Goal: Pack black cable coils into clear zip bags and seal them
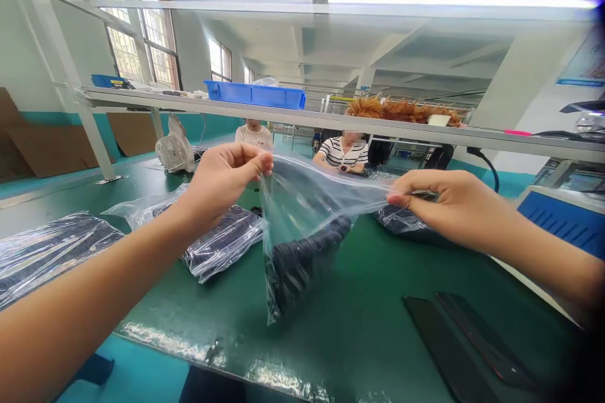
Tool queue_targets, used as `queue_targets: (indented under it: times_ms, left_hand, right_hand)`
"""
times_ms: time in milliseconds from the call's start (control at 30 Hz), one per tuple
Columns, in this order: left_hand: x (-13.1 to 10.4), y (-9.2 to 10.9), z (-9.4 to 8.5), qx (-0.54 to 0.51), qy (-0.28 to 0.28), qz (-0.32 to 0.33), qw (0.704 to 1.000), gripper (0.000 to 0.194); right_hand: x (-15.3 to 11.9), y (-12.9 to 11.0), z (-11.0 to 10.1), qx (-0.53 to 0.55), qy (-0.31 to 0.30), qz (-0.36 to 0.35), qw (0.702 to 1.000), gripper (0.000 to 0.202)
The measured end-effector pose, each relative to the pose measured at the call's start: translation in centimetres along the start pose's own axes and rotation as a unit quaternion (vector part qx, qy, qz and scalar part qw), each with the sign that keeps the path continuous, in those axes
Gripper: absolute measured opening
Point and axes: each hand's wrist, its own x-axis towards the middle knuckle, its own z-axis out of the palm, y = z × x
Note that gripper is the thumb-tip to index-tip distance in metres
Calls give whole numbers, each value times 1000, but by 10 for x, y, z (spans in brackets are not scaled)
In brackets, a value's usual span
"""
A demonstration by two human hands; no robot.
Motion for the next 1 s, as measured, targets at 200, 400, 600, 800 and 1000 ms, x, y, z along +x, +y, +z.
queue_targets:
  times_ms: [200, 400, 600, 800, 1000]
  left_hand:
    - [6, -11, -4, 29, 7, -8, 1000, 27]
    - [1, -30, -7, 7, -2, -47, 999, 29]
    - [-10, -23, -3, -10, -9, -29, 999, 28]
    - [-12, -32, -8, -24, -13, -72, 997, 27]
    - [-17, -38, -1, -42, -22, -25, 999, 23]
  right_hand:
    - [1, 1, 11, -5, 39, 4, 999, 49]
    - [-8, 5, 16, 2, 8, -10, 1000, 53]
    - [-11, 12, 21, -13, -3, 17, 1000, 52]
    - [-10, 13, 20, 23, -37, -1, 999, 40]
    - [-19, 11, 29, 15, 18, -3, 1000, 36]
